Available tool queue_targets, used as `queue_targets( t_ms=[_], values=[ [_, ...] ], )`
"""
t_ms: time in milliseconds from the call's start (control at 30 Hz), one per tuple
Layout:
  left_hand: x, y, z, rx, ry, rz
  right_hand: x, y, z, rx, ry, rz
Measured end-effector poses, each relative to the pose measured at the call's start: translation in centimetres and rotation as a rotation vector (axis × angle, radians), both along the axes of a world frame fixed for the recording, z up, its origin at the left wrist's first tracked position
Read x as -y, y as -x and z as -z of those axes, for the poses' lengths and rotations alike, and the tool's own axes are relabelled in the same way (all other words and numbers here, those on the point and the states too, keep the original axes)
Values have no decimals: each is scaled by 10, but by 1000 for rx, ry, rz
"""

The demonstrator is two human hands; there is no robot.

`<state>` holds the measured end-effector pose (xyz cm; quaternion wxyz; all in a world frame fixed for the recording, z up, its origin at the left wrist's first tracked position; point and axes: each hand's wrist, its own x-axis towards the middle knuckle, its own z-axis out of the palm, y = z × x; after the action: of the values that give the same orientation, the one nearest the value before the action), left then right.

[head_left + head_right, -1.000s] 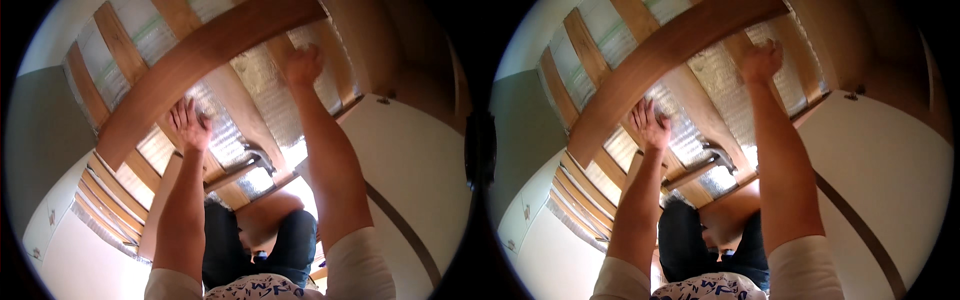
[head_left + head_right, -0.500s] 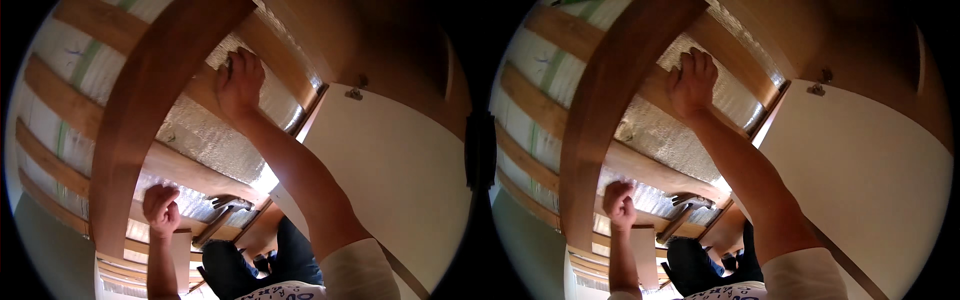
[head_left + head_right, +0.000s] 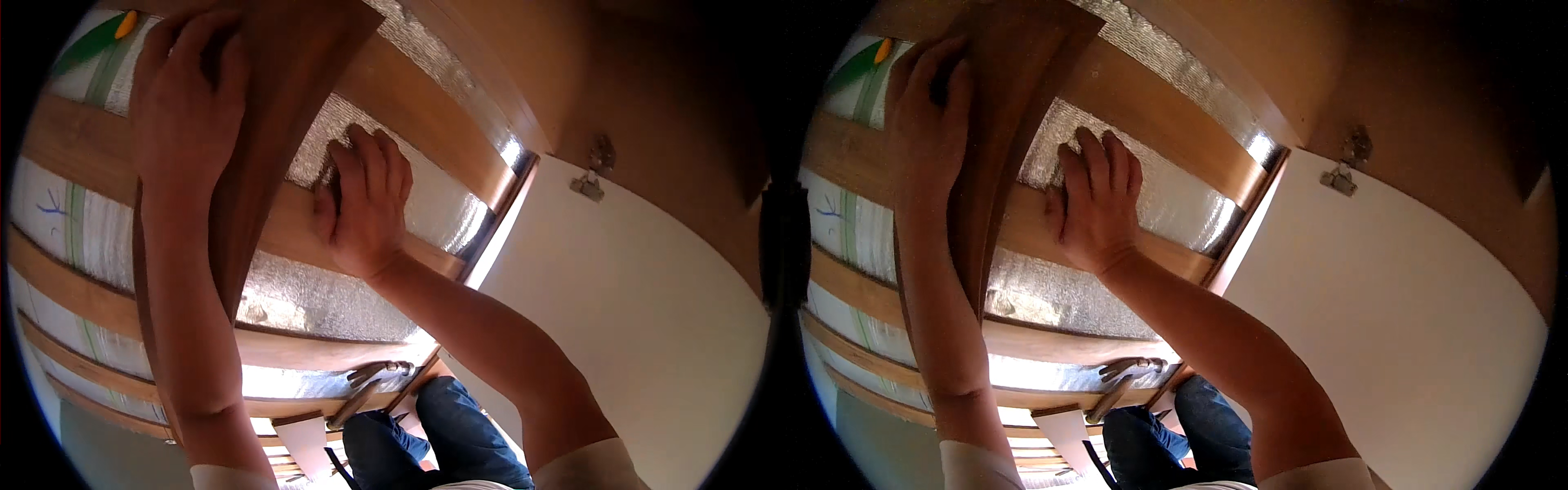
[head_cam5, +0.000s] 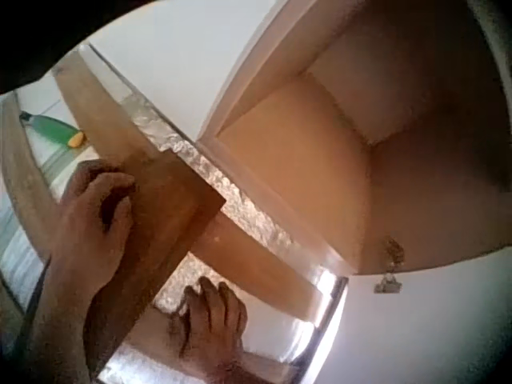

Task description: The person positions wood planks on a subfloor, applies adhesive using a caulking gun, and secures the planks using a hammer and a pneumatic nail gun.

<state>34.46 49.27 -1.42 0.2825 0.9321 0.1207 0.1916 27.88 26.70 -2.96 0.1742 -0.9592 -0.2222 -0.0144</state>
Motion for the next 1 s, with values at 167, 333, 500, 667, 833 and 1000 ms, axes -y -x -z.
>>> queue_targets(
  t_ms=[167,333,500,667,833,1000],
  values=[
    [-10,-5,2,-56,-74,16,0,-1,-1,-57,28,-36],
    [-9,-3,8,-99,-66,63,4,-3,-4,-110,39,-58],
    [-11,-4,5,-83,-119,77,4,-3,-3,-125,61,-59],
    [-10,-6,0,-122,22,75,3,-4,-4,-110,47,-60],
    [-8,-6,-3,-101,57,71,3,-2,-4,-115,54,-63],
    [-5,-8,-8,-120,106,48,2,-3,-4,-101,45,-57]
  ],
)
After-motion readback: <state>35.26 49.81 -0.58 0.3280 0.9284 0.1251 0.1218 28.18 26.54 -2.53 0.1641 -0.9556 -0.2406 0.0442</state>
